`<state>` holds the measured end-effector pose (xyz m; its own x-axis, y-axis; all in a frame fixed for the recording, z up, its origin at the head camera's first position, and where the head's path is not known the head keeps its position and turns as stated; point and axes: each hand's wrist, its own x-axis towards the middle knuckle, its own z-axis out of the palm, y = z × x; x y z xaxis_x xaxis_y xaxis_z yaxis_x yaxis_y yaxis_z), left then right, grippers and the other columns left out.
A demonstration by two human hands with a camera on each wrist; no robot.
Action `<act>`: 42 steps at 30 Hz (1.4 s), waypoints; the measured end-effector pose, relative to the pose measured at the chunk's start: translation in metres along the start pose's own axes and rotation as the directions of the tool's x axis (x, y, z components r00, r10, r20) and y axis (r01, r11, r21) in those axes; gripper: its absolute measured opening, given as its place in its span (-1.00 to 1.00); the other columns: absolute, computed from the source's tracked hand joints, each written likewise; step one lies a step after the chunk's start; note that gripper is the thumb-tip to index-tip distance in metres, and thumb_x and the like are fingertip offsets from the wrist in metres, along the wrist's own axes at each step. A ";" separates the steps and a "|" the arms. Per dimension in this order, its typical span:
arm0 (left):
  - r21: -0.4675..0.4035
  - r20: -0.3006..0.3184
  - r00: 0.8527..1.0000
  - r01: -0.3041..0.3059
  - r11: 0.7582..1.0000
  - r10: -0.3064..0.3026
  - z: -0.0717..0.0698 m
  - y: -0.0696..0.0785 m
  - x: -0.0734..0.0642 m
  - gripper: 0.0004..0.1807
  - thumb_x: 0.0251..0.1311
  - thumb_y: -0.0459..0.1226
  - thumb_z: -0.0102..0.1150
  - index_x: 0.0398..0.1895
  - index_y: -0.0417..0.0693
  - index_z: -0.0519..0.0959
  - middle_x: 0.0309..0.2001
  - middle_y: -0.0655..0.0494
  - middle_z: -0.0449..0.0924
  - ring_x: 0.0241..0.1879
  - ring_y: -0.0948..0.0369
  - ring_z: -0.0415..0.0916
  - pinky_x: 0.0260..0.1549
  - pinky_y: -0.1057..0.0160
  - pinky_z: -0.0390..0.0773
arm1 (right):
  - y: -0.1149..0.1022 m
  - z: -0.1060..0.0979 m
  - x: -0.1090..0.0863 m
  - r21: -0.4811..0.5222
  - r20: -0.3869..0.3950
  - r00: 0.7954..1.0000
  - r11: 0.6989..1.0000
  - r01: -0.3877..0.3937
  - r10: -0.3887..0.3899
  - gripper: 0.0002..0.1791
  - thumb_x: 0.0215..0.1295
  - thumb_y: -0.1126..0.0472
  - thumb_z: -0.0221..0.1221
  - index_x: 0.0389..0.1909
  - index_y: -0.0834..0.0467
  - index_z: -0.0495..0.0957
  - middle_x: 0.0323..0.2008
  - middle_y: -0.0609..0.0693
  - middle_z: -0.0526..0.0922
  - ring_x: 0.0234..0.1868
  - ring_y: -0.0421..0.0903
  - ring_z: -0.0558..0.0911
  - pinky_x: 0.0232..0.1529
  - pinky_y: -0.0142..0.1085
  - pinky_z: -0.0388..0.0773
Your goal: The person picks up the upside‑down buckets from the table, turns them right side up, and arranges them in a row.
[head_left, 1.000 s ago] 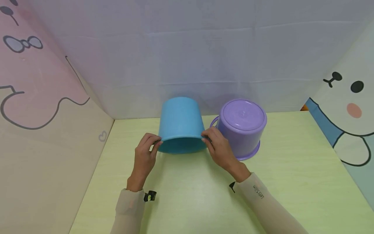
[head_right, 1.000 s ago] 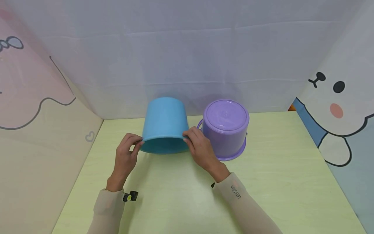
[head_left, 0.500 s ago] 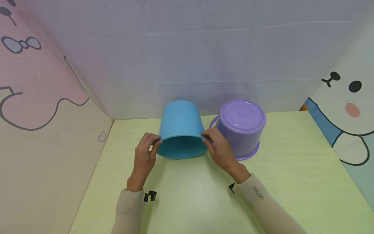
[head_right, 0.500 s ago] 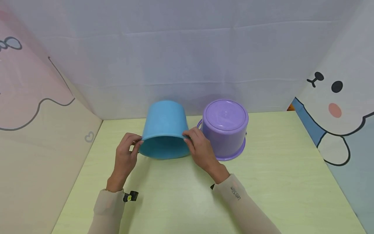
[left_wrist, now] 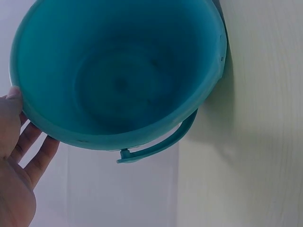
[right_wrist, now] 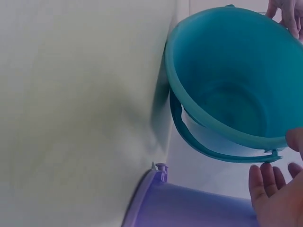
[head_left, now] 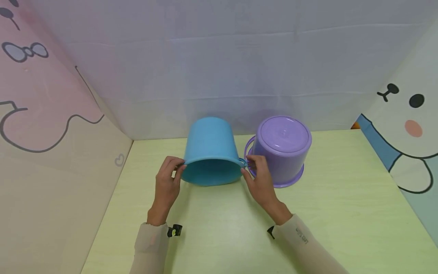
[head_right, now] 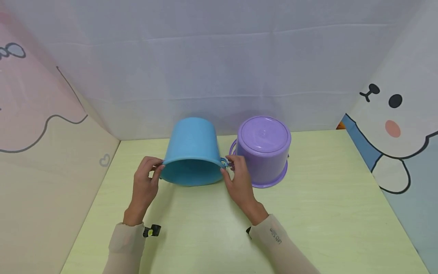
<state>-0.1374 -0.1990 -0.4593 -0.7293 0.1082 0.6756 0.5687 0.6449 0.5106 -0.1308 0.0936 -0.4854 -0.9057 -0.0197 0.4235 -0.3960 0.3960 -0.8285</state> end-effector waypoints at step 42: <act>-0.128 -0.005 0.992 0.122 0.984 -0.123 -0.002 -0.013 -0.007 -0.84 0.33 -0.61 0.25 -0.09 -0.34 0.60 -0.17 -0.18 0.55 -0.17 0.17 0.56 -0.10 0.60 0.49 | 0.027 0.022 -0.015 0.237 0.177 0.946 0.922 -0.307 0.270 -0.94 0.59 0.44 0.08 -0.08 0.40 0.43 -0.21 0.21 0.56 -0.20 0.08 0.64 -0.15 -0.44 0.56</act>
<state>-0.1388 -0.2093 -0.4700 -0.7919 0.0240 0.6101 0.5196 0.5512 0.6528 -0.1307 0.0838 -0.5221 -0.9909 -0.0738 0.1124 -0.1227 0.1535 -0.9805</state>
